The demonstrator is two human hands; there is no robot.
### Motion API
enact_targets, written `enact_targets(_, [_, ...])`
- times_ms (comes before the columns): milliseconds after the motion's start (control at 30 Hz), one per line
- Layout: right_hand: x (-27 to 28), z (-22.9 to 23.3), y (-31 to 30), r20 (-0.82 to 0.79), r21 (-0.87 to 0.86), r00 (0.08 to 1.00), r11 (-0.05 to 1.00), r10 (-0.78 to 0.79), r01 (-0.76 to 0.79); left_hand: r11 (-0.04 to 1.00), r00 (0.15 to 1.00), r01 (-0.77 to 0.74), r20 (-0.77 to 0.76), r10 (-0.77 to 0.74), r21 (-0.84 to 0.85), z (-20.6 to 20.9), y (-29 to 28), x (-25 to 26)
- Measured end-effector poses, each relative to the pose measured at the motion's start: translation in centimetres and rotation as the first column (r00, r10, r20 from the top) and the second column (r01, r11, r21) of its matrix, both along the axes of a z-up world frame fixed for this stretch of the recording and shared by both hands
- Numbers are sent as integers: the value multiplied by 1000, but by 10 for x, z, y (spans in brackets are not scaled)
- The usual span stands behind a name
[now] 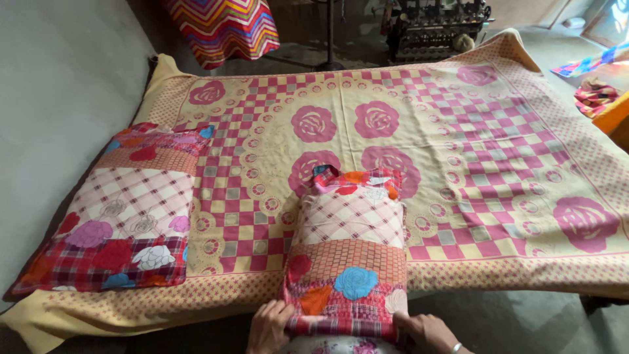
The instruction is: The person inserts a pillow into a patterned pillowcase on a bed. They repeatedly adjust, flip, and smooth the pillowcase to fit the pillow, then place the finished pillow next to another on the bed.
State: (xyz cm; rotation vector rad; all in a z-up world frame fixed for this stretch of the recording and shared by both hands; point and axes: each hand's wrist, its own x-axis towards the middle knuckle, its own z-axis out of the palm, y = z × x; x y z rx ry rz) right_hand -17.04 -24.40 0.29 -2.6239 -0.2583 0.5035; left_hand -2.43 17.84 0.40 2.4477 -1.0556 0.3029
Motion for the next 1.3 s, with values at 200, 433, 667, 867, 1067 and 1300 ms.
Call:
enact_targets(200, [-11,-57,17,-77,291,996,955,-40,61,856,779,62,-561,280,514,-58,20,8])
enact_targets(433, [3,-39,-51,-73,347,997,938,37,-9,842,726,175,-645,241,511,-40,1,36])
enact_targets(667, [53,-38,-41,-649,479,548,276,-527,833,972,708,-121,-669,227,201,55,-37,49])
enact_targets(867, [111,-46,40,-835,524,548,-233,50,819,914,813,-98,-498,302,393,52,-120,33])
enact_targets(1067, [179,43,36,-466,879,862,7,-199,476,989,972,41,-237,-6,143,53,-128,99])
enact_targets(1300, [285,239,67,433,776,838,610,-331,-160,848,593,-324,-789,-163,-419,77,-158,131])
